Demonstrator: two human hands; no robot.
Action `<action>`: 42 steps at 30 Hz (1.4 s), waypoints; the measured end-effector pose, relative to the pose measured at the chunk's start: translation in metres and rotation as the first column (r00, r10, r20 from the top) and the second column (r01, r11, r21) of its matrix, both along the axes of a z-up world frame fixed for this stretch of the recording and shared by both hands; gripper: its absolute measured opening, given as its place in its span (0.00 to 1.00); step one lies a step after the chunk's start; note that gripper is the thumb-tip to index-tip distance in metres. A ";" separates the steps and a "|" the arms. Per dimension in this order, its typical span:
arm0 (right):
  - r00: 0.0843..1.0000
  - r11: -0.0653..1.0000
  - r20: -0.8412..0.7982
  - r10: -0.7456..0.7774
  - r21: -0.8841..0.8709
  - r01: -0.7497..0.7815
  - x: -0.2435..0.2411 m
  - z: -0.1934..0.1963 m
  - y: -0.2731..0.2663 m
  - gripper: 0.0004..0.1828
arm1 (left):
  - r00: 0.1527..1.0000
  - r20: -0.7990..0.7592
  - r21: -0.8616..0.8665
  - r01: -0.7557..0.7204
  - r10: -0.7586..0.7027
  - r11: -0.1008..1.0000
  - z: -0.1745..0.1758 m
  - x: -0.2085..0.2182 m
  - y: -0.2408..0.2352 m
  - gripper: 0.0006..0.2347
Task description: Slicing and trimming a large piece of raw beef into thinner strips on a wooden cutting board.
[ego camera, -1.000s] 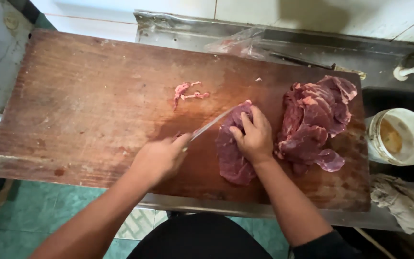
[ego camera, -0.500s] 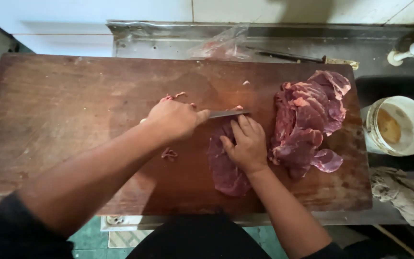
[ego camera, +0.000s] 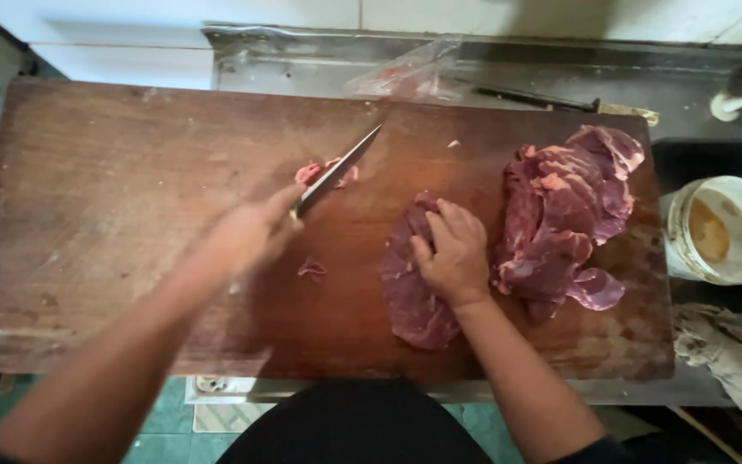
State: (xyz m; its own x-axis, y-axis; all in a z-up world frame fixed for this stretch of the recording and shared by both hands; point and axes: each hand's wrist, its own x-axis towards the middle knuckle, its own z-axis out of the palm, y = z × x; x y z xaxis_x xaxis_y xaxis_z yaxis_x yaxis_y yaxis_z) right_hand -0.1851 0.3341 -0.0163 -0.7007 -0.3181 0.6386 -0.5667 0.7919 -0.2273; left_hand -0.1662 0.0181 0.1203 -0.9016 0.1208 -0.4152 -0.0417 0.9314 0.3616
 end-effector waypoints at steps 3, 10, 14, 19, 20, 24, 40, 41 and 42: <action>0.999 0.995 0.052 0.006 -0.095 -0.001 -0.003 -0.014 0.008 0.16 | 0.994 0.052 0.130 -0.106 0.100 0.986 -0.026 0.047 0.003 0.28; 0.988 0.961 0.151 0.036 -0.276 0.007 -0.014 -0.032 0.030 0.10 | 0.954 0.070 0.305 -0.297 0.290 0.905 -0.016 0.107 0.028 0.23; 0.939 0.928 0.280 0.198 -0.362 -0.087 -0.020 -0.027 0.047 0.11 | 0.946 -0.020 0.298 -0.302 0.323 0.905 -0.024 0.114 0.028 0.21; 0.964 0.974 0.174 0.201 0.066 -0.215 0.065 0.009 0.038 0.10 | 0.957 -0.027 0.249 -0.275 0.290 0.929 -0.032 0.141 0.027 0.20; 0.961 0.972 0.180 0.209 0.068 -0.224 0.081 0.009 0.042 0.10 | 0.954 -0.021 0.250 -0.285 0.299 0.926 -0.035 0.147 0.026 0.20; 0.930 0.971 0.298 0.213 0.041 -0.236 0.138 0.050 0.037 0.06 | 0.912 0.094 0.366 -0.405 0.400 0.838 -0.044 0.164 0.021 0.22; 0.826 0.970 0.524 0.209 -0.221 -0.106 0.131 0.041 0.024 0.18 | 0.802 0.393 0.839 -0.513 0.449 0.182 -0.099 0.170 -0.005 0.19; 0.826 0.968 0.517 0.223 -0.220 -0.123 0.119 0.052 0.024 0.18 | 0.798 0.386 0.843 -0.509 0.462 0.174 -0.099 0.169 -0.004 0.19; 0.814 0.973 0.567 0.128 -0.231 0.009 0.107 0.064 0.024 0.11 | 0.800 0.392 0.833 -0.518 0.454 0.195 -0.099 0.168 -0.005 0.20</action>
